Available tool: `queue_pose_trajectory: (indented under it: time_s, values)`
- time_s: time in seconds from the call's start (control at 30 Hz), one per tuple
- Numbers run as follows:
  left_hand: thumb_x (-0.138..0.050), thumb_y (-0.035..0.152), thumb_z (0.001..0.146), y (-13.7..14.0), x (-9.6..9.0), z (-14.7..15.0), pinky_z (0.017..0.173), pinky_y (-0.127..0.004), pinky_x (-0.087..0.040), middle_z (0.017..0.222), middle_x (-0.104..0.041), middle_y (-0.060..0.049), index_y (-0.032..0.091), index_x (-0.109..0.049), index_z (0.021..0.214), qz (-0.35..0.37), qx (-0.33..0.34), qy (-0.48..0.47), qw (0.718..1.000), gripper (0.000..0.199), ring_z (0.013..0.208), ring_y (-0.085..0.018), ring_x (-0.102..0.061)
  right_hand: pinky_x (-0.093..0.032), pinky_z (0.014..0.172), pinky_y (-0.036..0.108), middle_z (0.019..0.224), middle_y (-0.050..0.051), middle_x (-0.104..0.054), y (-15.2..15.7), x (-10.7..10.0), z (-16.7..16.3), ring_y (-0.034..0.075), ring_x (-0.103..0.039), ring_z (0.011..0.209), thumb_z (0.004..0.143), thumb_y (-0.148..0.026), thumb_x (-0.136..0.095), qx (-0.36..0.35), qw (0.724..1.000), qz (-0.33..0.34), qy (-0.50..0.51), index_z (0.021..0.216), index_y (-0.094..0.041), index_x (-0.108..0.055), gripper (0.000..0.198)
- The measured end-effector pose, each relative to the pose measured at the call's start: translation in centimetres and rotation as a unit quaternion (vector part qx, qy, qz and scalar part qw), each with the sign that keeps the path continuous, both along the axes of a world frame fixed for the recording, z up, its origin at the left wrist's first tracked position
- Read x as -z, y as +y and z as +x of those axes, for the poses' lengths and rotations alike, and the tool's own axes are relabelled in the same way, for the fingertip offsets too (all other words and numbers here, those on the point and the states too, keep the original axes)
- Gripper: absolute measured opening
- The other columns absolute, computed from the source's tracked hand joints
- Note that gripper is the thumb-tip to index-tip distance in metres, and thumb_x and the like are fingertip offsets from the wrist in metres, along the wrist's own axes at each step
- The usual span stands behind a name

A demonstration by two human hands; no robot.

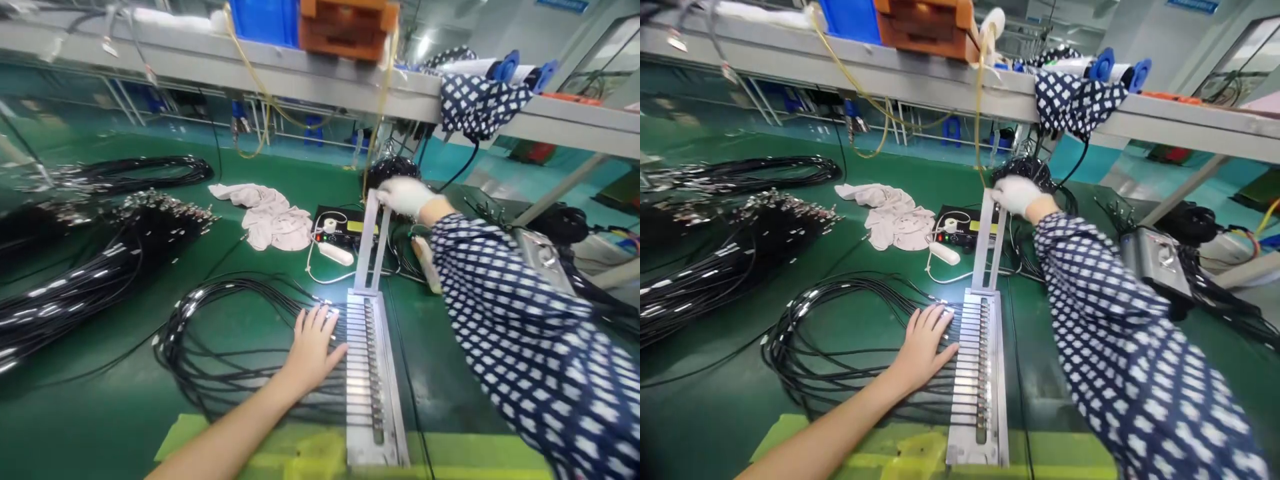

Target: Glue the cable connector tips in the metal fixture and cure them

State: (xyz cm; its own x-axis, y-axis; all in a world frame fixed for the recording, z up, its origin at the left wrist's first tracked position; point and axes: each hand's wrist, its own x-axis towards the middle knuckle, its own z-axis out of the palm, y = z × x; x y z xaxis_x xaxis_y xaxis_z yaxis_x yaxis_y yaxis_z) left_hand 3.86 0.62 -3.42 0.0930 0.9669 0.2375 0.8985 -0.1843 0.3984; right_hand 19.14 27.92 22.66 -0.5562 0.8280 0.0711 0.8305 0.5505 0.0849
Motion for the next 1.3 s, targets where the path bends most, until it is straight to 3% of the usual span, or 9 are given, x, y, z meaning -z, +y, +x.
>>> queue_pose_trajectory:
  time_s: [0.1,0.17,0.3,0.4,0.57,0.7,0.97,1.03,1.3]
  values:
    - [-0.053,0.049,0.092,0.0,0.1,-0.3,0.119,-0.061,-0.022,0.148,-0.047,-0.015,0.02,-0.051,0.138,-0.006,0.01,-0.004,1.0,0.055,0.141,-0.033,-0.038,-0.048,0.087,0.037,0.102,0.005,-0.07,-7.8,-4.6,3.5,0.022,-0.062,0.088,0.093,-0.043,-0.057,-0.081,0.996,-0.03,0.018,0.105,-0.019,-0.072,0.031]
    - [-0.052,0.049,0.092,0.0,0.3,-0.5,0.119,-0.06,-0.022,0.148,-0.047,-0.014,0.021,-0.049,0.138,-0.004,0.015,-0.011,1.0,0.054,0.141,-0.031,-0.038,-0.05,0.077,0.034,0.09,0.002,-0.068,-15.4,-4.0,5.7,0.02,-0.062,0.078,0.089,-0.047,-0.062,-0.154,0.984,-0.088,0.035,0.095,-0.023,-0.073,0.027]
    - [-0.05,0.045,0.094,0.1,-0.8,-1.1,0.119,-0.06,-0.021,0.145,-0.05,-0.015,0.019,-0.046,0.139,-0.008,0.012,-0.014,1.0,0.052,0.137,-0.028,-0.044,-0.047,0.064,0.03,0.088,0.004,-0.066,-29.2,7.0,8.0,0.018,-0.058,0.071,0.088,-0.034,-0.067,-0.252,0.957,-0.14,0.022,0.09,-0.02,-0.066,0.015]
    - [-0.053,0.045,0.093,-1.1,-3.6,-1.4,0.116,-0.059,-0.027,0.136,-0.057,-0.014,0.018,-0.052,0.131,-0.018,0.033,0.002,0.999,0.047,0.128,-0.029,-0.05,-0.043,0.06,0.028,0.088,0.006,-0.067,-33.3,15.8,8.4,0.019,-0.059,0.07,0.085,-0.031,-0.074,-0.207,0.96,-0.188,0.002,0.09,-0.017,-0.065,0.017]
    - [-0.048,0.045,0.094,-7.9,-7.8,-1.1,0.08,-0.035,-0.048,0.094,-0.065,-0.008,0.02,-0.066,0.102,-0.161,0.07,-0.106,0.979,0.031,0.087,-0.022,-0.059,-0.048,0.073,0.03,0.092,0.002,-0.065,-33.0,18.7,11.7,0.02,-0.061,0.082,0.084,-0.047,-0.074,-0.107,0.924,-0.293,0.222,0.094,-0.023,-0.066,0.027]
    - [-0.053,0.051,0.092,-14.5,-5.7,0.0,0.074,-0.032,-0.048,0.083,-0.066,-0.005,0.025,-0.063,0.129,-0.361,0.019,-0.265,0.894,0.046,0.078,-0.021,-0.061,-0.049,0.091,0.043,0.109,0.01,-0.062,-33.4,19.1,14.1,0.026,-0.058,0.1,0.097,-0.027,-0.047,0.016,0.932,-0.238,0.272,0.107,-0.021,-0.066,0.023]
    - [-0.062,0.046,0.088,-18.1,-0.2,3.4,0.049,-0.022,-0.037,0.118,-0.06,-0.01,0.032,-0.046,0.145,-0.401,-0.031,-0.638,0.657,0.061,0.062,-0.01,-0.059,-0.041,0.106,0.061,0.135,0.014,-0.051,-35.6,23.2,12.0,0.037,-0.047,0.123,0.087,-0.031,-0.057,0.063,0.911,-0.225,0.339,0.13,-0.024,-0.059,0.044]
    - [-0.068,0.039,0.084,-18.1,-1.2,3.4,0.06,-0.024,-0.044,0.119,-0.062,-0.011,0.03,-0.052,0.141,-0.381,-0.031,-0.693,0.612,0.061,0.082,-0.016,-0.065,-0.04,0.108,0.06,0.137,0.012,-0.051,-35.2,23.2,12.3,0.037,-0.045,0.127,0.085,-0.038,-0.061,0.092,0.859,-0.267,0.428,0.128,-0.028,-0.062,0.044]
    - [-0.074,0.023,0.069,-14.2,-7.2,5.4,0.082,-0.029,-0.046,0.151,-0.046,-0.012,0.027,-0.057,0.137,-0.315,0.043,-0.793,0.519,0.07,0.106,-0.023,-0.064,-0.06,0.071,0.042,0.118,0.013,-0.067,-33.1,21.0,11.1,0.029,-0.068,0.095,0.084,-0.08,-0.048,0.163,0.46,-0.519,0.701,0.128,-0.029,-0.06,0.068]
